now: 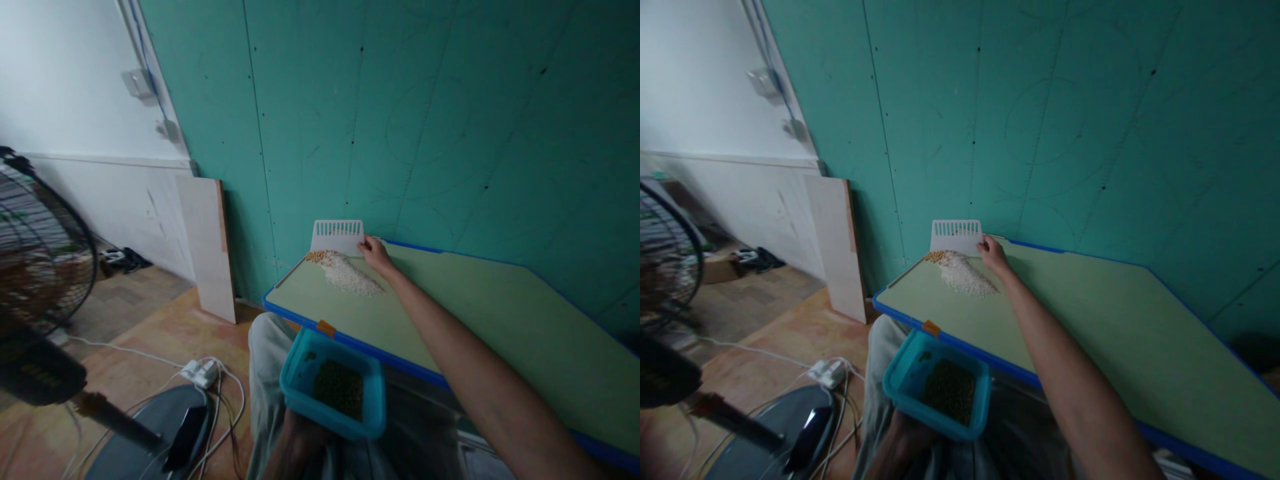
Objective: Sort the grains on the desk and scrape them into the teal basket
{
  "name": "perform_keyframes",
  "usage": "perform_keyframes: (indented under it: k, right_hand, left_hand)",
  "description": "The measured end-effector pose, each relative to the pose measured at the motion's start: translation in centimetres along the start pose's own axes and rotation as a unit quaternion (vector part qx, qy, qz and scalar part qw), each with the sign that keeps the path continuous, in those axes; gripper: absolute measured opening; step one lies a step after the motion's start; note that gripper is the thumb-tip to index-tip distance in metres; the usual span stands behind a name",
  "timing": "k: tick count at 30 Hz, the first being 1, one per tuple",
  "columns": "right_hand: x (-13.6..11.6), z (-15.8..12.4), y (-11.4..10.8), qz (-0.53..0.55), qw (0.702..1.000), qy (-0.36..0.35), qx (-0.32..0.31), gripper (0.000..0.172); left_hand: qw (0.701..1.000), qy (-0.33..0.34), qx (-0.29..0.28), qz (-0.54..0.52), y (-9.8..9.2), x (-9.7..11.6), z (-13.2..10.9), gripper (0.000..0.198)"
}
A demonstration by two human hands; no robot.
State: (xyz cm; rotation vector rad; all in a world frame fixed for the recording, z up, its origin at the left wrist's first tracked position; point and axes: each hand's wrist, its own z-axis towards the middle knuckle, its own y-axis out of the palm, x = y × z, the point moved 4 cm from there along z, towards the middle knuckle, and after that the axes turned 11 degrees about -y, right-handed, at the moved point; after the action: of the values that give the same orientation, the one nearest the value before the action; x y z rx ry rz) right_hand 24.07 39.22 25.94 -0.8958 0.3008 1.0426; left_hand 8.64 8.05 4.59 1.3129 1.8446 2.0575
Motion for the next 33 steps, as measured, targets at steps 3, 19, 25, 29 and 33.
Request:
perform_keyframes:
  k: [3, 19, 25, 29, 33]
  right_hand:
    - [0.2, 0.0, 0.1, 0.008, 1.000, -0.002, -0.001, 0.016]
    - [2.1, 0.6, 0.8, 0.070, 0.998, -0.007, -0.008, 0.007]
    - [2.5, 0.7, 1.0, 0.089, 0.996, -0.007, -0.005, 0.012]
    - [2.8, 0.8, 1.0, 0.099, 0.995, -0.007, -0.004, 0.014]
    - [3.0, 0.8, 1.1, 0.107, 0.994, -0.012, 0.000, 0.015]
  left_hand:
    - [0.997, -0.021, -0.002, -0.079, 0.3, -0.1, 0.0, 0.046]
    - [0.984, -0.021, 0.162, -0.067, -0.5, -0.2, -0.7, 0.054]
    - [0.972, -0.038, 0.129, -0.191, 0.7, -0.2, -0.3, 0.075]
    - [0.982, -0.015, 0.085, -0.170, 0.0, -0.4, -0.2, 0.063]
    - [0.987, -0.009, 0.032, -0.155, -1.9, -1.0, -0.1, 0.056]
